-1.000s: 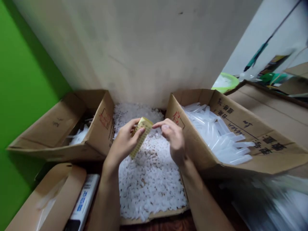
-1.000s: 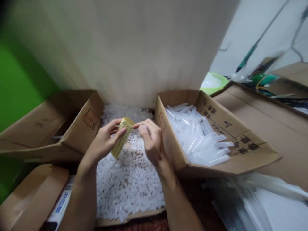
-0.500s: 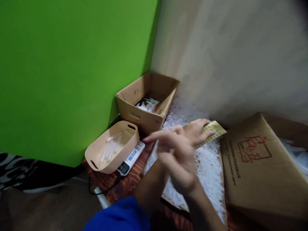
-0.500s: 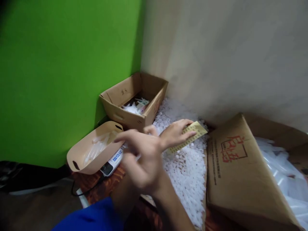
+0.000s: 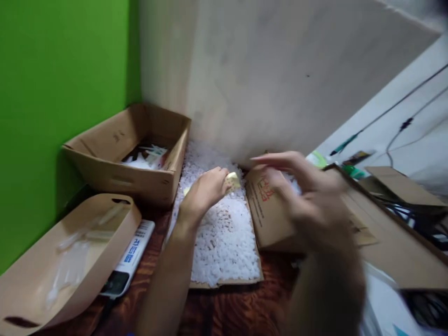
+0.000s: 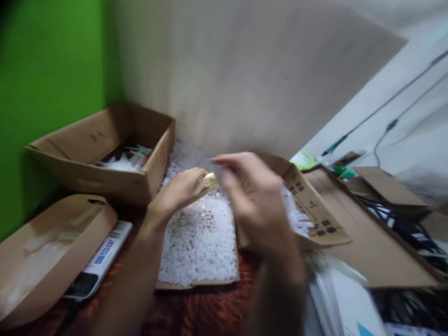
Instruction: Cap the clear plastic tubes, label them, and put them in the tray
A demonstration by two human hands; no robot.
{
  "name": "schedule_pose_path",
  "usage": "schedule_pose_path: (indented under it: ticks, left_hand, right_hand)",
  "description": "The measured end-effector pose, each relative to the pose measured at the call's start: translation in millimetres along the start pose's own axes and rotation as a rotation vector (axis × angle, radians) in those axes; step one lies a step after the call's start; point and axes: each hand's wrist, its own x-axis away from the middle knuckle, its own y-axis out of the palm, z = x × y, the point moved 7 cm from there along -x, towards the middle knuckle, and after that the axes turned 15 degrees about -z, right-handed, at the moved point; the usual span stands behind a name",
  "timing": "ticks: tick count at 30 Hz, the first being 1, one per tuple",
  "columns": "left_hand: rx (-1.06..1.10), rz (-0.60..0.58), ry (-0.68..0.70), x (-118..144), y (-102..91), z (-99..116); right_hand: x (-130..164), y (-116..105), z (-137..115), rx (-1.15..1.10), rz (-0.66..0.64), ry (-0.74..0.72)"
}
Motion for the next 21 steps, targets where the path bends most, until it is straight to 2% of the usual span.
schedule_pose_path:
  ticks: [1,2,3,5,7,9,12,17,21]
  left_hand:
    - [-0.024,-0.091,-0.036,3,2.5,0]
    - [-0.055,-0.207,-0.078,7,7.1,0]
    - [-0.085,-0.331,-0.122,10,13.0,-1]
    - [-0.122,-0.547,-0.198,14,26.3,-3]
    - [-0.153,-0.717,-0.263,13,42.8,-5]
    - [-0.197,-0.802,-0.311,8,59.9,-10]
    - [-0.279,-0.824,-0.363,-3,87.0,-20]
    - [-0.326,-0.907,-0.396,-7,134.9,-28]
    - [-0.331,-0.902,-0.37,-6,147.5,-26]
  right_hand:
    - [16,-32,32,0.077,0.056,0.175]
    - [32,-55,65,0.166,0.047,0.356]
    - [46,-68,97,0.251,-0.025,0.546]
    - [72,-58,156,0.272,-0.415,0.879]
    - [84,-41,186,0.227,-0.602,0.981]
    - [87,-23,197,0.174,-0.692,0.993]
    - [90,-9,199,0.129,-0.795,1.017]
    - [99,-13,203,0.116,-0.871,1.062]
    - [97,-13,211,0.12,-0.91,1.076]
